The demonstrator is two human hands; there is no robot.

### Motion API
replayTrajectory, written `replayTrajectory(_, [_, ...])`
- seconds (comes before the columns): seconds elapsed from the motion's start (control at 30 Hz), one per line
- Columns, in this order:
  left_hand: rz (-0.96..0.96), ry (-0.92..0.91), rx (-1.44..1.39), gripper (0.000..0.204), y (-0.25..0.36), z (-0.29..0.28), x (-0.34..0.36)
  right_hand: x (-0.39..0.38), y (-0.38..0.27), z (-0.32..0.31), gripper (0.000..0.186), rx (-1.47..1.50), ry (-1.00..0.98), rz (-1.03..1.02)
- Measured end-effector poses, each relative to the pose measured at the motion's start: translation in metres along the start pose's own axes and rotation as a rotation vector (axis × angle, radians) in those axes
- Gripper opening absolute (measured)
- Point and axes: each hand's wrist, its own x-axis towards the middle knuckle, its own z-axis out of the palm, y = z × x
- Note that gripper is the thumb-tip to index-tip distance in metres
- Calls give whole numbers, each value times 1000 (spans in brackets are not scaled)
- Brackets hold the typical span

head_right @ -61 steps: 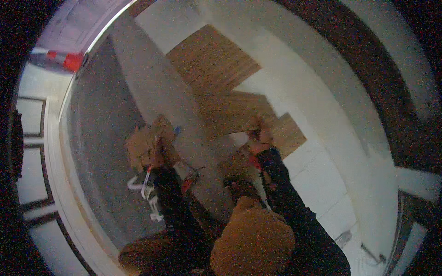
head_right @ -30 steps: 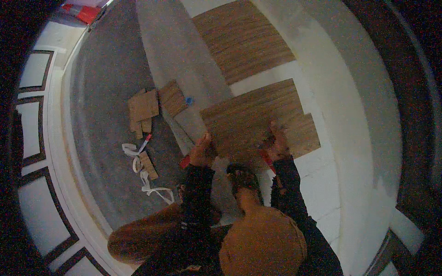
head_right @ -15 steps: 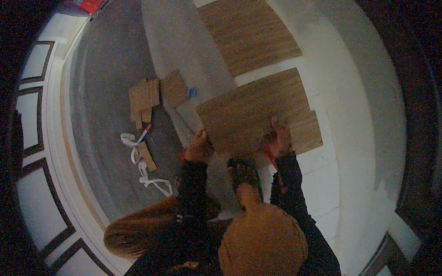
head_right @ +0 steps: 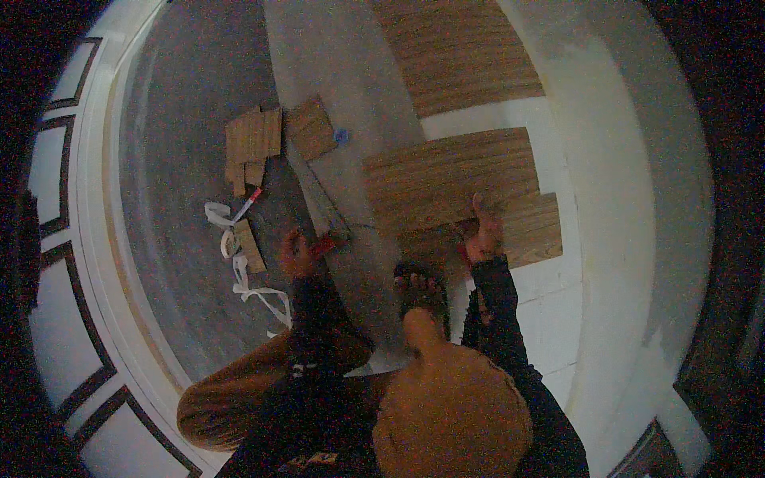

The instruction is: The person measures a tile with a square ruler and cuts it using a utility knife while working on the floor.

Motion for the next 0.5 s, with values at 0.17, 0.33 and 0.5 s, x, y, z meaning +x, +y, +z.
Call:
replayTrajectory(0.17, [363,-139,368,46,16,-27,-31,-9,-12,32,43,80,-8,77])
replayTrajectory(0.33, [452,-198,472,51,32,-22,-33,-6,-41,31,42,209,-28,228])
replayTrajectory(0.5, [437,-382,455,50,22,-31,-11,-7,-31,44,53,236,46,154])
